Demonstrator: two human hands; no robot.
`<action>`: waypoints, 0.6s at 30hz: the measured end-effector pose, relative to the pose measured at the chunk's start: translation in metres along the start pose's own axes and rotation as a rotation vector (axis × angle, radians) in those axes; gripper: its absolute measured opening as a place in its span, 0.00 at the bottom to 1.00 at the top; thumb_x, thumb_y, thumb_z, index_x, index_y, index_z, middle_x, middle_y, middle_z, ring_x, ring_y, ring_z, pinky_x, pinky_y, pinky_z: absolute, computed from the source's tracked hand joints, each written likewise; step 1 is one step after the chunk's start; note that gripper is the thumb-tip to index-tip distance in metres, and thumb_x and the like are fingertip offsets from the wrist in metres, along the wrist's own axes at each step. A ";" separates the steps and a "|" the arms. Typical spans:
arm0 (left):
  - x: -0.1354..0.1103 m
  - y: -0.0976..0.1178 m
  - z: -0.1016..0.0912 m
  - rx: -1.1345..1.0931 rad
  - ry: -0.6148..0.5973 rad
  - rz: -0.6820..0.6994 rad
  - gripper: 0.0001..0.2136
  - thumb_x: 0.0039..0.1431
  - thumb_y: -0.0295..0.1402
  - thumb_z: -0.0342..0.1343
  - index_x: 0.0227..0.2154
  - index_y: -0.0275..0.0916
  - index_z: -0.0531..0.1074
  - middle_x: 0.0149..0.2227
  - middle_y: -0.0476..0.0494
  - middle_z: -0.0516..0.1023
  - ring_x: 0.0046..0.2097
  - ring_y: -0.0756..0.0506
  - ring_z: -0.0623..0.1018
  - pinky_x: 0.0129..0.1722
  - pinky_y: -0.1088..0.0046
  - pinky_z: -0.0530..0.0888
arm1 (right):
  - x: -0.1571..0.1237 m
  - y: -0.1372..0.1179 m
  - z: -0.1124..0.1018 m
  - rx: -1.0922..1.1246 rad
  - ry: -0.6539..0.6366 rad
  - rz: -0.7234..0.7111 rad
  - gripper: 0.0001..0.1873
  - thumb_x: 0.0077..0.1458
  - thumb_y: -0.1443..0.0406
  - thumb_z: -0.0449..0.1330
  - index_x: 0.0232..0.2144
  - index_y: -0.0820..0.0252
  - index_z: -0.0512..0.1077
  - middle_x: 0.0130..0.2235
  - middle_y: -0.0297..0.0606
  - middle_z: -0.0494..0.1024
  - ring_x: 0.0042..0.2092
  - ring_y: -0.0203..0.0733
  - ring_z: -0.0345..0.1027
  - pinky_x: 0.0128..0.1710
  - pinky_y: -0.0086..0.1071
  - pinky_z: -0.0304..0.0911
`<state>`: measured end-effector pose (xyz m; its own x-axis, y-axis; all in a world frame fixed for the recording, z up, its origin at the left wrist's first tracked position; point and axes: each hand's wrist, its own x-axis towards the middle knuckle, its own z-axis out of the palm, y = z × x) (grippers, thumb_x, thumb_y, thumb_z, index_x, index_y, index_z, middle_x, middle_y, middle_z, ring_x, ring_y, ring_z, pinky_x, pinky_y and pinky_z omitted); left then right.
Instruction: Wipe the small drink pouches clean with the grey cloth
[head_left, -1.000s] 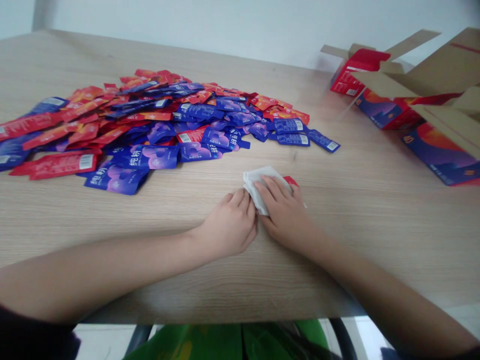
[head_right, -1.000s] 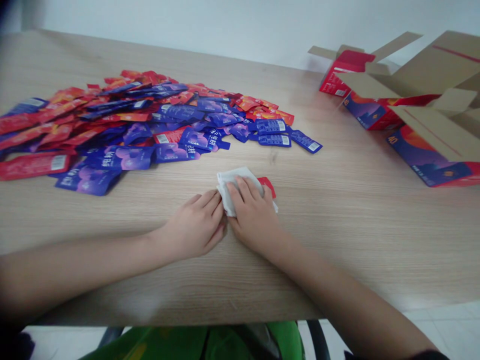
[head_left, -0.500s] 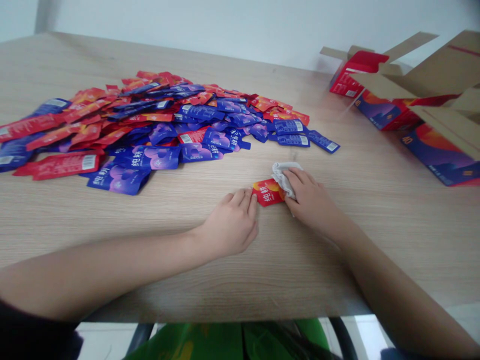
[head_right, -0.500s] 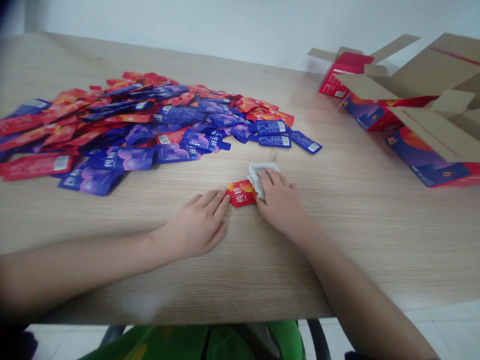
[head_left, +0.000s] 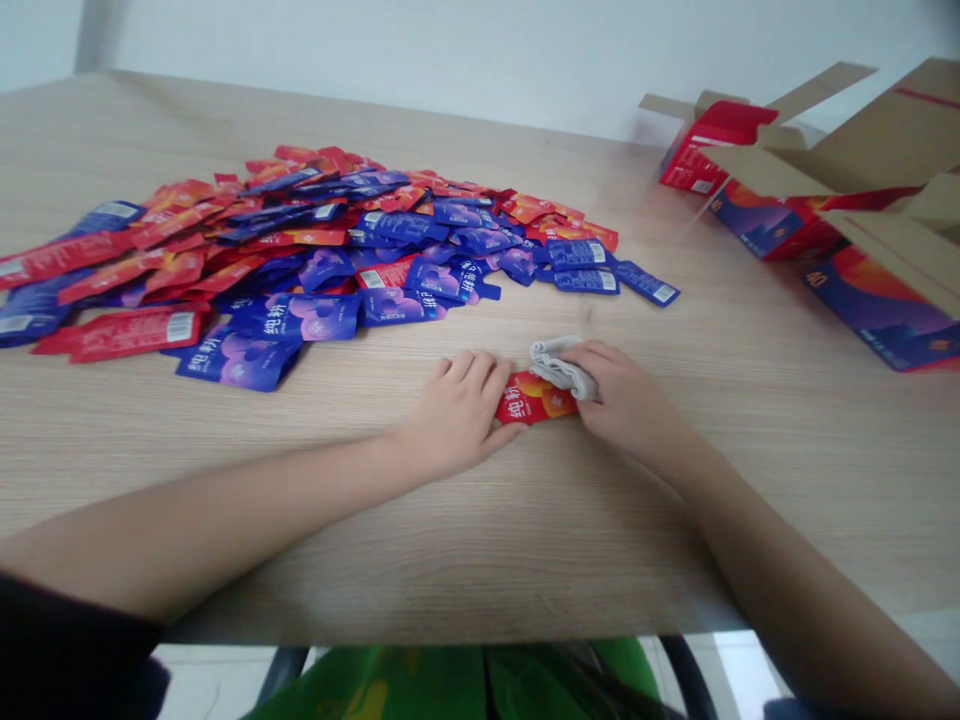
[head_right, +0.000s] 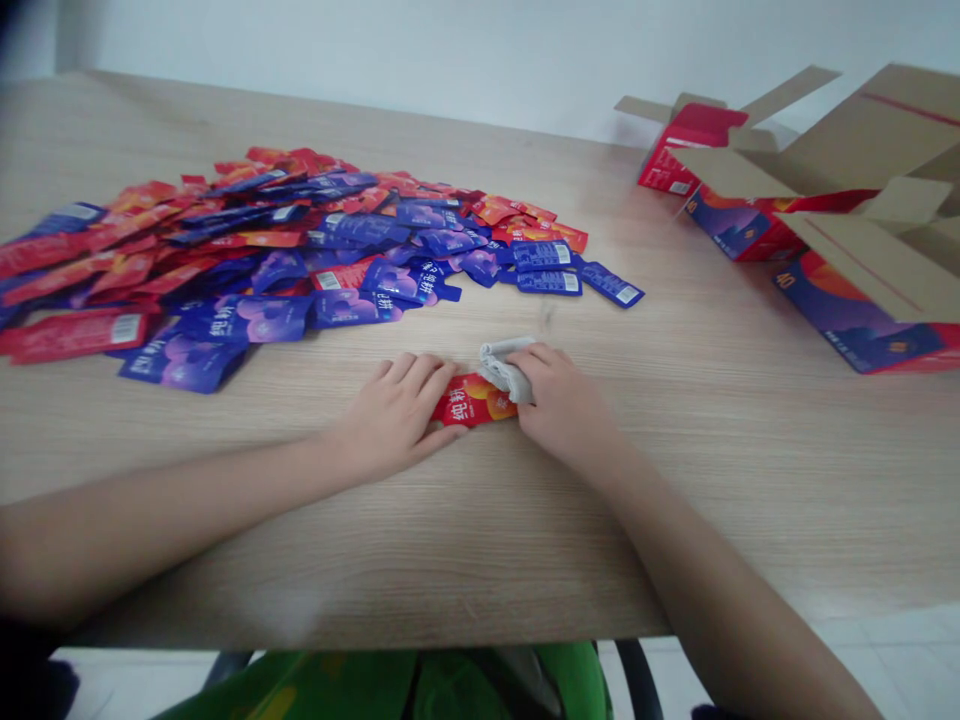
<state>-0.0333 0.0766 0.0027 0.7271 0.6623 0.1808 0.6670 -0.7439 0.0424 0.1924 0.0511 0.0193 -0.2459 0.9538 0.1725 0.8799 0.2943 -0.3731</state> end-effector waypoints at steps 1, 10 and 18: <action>0.002 -0.002 0.002 -0.012 -0.003 -0.008 0.30 0.63 0.52 0.50 0.56 0.30 0.65 0.52 0.30 0.70 0.52 0.33 0.70 0.50 0.55 0.68 | 0.000 -0.003 0.001 0.033 0.007 -0.011 0.26 0.47 0.76 0.52 0.49 0.60 0.73 0.51 0.43 0.76 0.53 0.47 0.69 0.55 0.42 0.63; 0.013 -0.019 0.011 -0.321 0.023 -0.112 0.28 0.48 0.51 0.65 0.45 0.35 0.69 0.47 0.38 0.71 0.49 0.37 0.70 0.48 0.58 0.70 | 0.004 -0.004 0.002 0.103 0.127 0.021 0.18 0.48 0.71 0.54 0.41 0.59 0.76 0.42 0.40 0.80 0.42 0.46 0.73 0.43 0.37 0.66; 0.016 -0.031 0.011 -0.614 0.042 -0.177 0.15 0.53 0.32 0.62 0.42 0.39 0.65 0.33 0.49 0.76 0.33 0.46 0.75 0.34 0.69 0.71 | 0.003 -0.004 0.002 0.061 0.187 0.083 0.14 0.50 0.70 0.53 0.39 0.58 0.74 0.37 0.40 0.79 0.37 0.46 0.72 0.37 0.35 0.64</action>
<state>-0.0400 0.1112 -0.0066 0.5996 0.7847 0.1573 0.5525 -0.5481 0.6280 0.1877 0.0534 0.0196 -0.0894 0.9488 0.3029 0.8661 0.2242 -0.4468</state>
